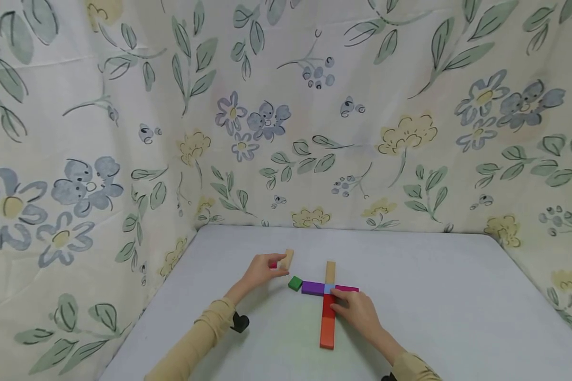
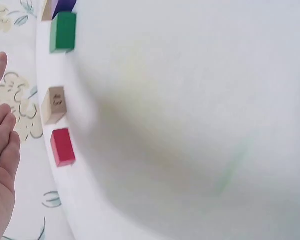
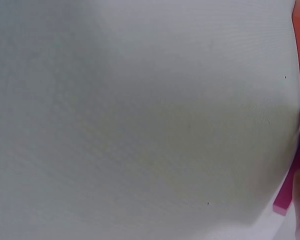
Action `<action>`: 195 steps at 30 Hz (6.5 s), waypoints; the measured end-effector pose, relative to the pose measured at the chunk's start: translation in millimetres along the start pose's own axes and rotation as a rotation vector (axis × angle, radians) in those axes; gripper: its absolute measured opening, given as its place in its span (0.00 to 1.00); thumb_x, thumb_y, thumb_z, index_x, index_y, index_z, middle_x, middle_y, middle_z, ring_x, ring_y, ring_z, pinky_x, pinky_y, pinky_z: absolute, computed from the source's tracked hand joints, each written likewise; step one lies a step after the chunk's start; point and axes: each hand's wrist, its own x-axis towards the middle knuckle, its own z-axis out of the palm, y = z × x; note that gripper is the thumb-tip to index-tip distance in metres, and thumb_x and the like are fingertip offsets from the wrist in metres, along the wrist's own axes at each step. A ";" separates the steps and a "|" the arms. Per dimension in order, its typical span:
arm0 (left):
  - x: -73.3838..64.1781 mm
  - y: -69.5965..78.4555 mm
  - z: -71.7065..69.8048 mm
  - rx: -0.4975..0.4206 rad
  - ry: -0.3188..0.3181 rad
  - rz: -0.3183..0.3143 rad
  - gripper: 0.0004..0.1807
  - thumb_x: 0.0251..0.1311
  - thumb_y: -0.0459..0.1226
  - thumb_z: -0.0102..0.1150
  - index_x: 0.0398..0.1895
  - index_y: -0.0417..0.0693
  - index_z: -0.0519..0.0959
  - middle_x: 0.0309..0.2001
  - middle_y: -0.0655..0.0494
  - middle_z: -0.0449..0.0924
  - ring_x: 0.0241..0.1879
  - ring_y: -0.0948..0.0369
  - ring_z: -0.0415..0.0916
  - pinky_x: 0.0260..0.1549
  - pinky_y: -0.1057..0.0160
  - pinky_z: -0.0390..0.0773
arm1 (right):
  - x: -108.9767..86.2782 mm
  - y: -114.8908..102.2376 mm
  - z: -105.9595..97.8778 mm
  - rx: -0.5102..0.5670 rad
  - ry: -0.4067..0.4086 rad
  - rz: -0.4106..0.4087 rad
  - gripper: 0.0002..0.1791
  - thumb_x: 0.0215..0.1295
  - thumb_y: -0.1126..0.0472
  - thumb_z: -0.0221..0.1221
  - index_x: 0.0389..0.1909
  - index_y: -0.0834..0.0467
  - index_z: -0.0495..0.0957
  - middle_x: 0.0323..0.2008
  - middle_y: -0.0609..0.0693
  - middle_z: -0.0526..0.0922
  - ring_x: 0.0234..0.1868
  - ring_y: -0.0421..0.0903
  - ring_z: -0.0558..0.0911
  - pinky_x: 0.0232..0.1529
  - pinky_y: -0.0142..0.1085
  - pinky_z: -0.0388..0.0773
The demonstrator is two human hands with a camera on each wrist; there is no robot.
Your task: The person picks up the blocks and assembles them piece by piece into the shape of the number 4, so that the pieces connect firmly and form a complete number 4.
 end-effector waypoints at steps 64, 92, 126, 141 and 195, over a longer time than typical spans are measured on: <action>62.7 -27.9 -8.2 0.217 -0.383 -0.108 0.42 0.42 0.41 0.75 0.66 0.50 0.69 0.65 0.51 0.70 0.46 0.61 0.71 0.52 0.58 0.71 | 0.4 3.1 1.4 0.008 -0.003 -0.031 0.22 0.52 0.59 0.69 0.50 0.57 0.82 0.13 0.39 0.72 0.20 0.31 0.62 0.21 0.24 0.58; 66.3 11.0 -43.5 0.175 -0.309 0.039 0.42 0.41 0.41 0.76 0.65 0.53 0.70 0.65 0.53 0.70 0.65 0.54 0.67 0.62 0.54 0.67 | 0.9 3.1 -0.5 -0.006 -0.014 -0.002 0.22 0.52 0.58 0.69 0.50 0.57 0.82 0.15 0.39 0.74 0.20 0.33 0.59 0.21 0.25 0.55; 77.1 48.1 -24.2 0.295 -0.385 0.206 0.40 0.43 0.42 0.75 0.65 0.54 0.71 0.65 0.58 0.70 0.62 0.60 0.69 0.59 0.62 0.70 | 1.8 4.4 1.3 0.000 0.009 -0.023 0.21 0.50 0.59 0.69 0.48 0.56 0.83 0.36 0.51 0.88 0.24 0.33 0.65 0.22 0.25 0.59; 70.1 38.9 -5.9 0.363 -0.424 0.165 0.40 0.42 0.41 0.76 0.63 0.53 0.72 0.63 0.58 0.73 0.62 0.58 0.70 0.60 0.61 0.69 | 0.7 4.3 1.6 -0.006 0.016 -0.031 0.21 0.50 0.59 0.69 0.48 0.56 0.83 0.40 0.52 0.87 0.28 0.34 0.72 0.26 0.24 0.65; 69.4 33.5 18.3 0.400 -0.505 0.031 0.38 0.41 0.39 0.76 0.61 0.56 0.75 0.61 0.61 0.75 0.64 0.58 0.66 0.64 0.60 0.64 | -0.4 1.6 1.8 0.005 0.022 -0.002 0.21 0.50 0.60 0.70 0.48 0.56 0.83 0.40 0.52 0.87 0.30 0.35 0.74 0.26 0.24 0.65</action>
